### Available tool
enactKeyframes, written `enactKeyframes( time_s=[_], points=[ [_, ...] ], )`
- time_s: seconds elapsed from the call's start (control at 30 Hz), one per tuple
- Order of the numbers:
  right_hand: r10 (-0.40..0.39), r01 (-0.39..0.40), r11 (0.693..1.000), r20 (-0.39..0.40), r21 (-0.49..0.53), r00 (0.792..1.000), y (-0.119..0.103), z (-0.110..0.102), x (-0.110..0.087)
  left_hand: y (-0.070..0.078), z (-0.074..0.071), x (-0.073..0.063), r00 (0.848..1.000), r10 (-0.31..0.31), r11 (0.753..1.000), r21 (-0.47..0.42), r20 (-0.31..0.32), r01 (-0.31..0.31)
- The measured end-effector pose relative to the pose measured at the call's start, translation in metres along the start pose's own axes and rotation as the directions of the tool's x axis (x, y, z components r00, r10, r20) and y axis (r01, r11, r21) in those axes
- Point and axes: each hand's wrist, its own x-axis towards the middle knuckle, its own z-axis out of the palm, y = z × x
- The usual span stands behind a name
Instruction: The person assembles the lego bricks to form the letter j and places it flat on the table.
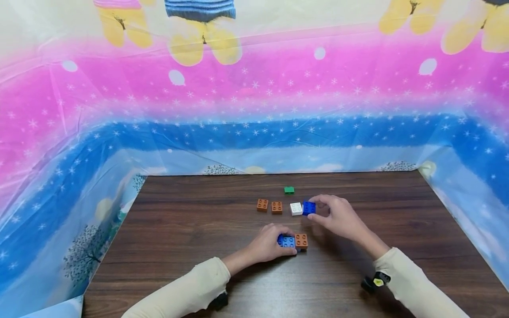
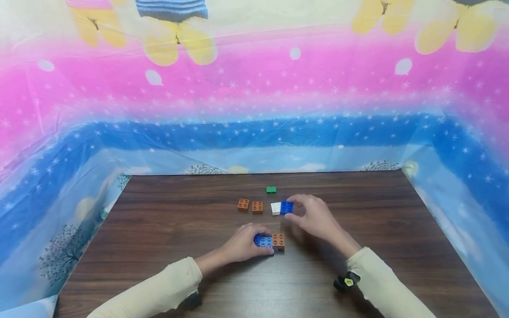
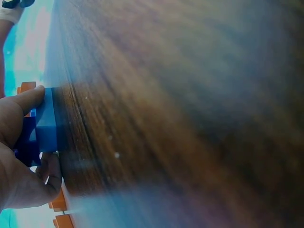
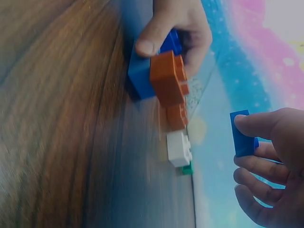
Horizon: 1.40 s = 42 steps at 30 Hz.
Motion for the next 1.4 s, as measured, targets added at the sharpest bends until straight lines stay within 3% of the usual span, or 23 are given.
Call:
enactKeyframes(
  time_s=[0.47, 1.13, 1.4],
  points=[
    [-0.048, 0.048, 0.999, 0.025, 0.009, 0.999, -0.017, 0.01, -0.02, 0.0, 0.001, 0.0, 1.0, 0.021, 1.0, -0.011, -0.018, -0.022],
    [-0.105, 0.105, 0.994, 0.041, 0.003, 0.994, -0.017, 0.027, -0.038, 0.0, 0.001, 0.001, 1.0, 0.003, 1.0, -0.012, -0.008, -0.003],
    [-0.081, 0.081, 0.997, 0.045, 0.003, 0.996, -0.016, 0.031, -0.042, 0.0, 0.001, 0.0, 1.0, -0.002, 1.0, -0.021, -0.008, 0.002]
  ],
)
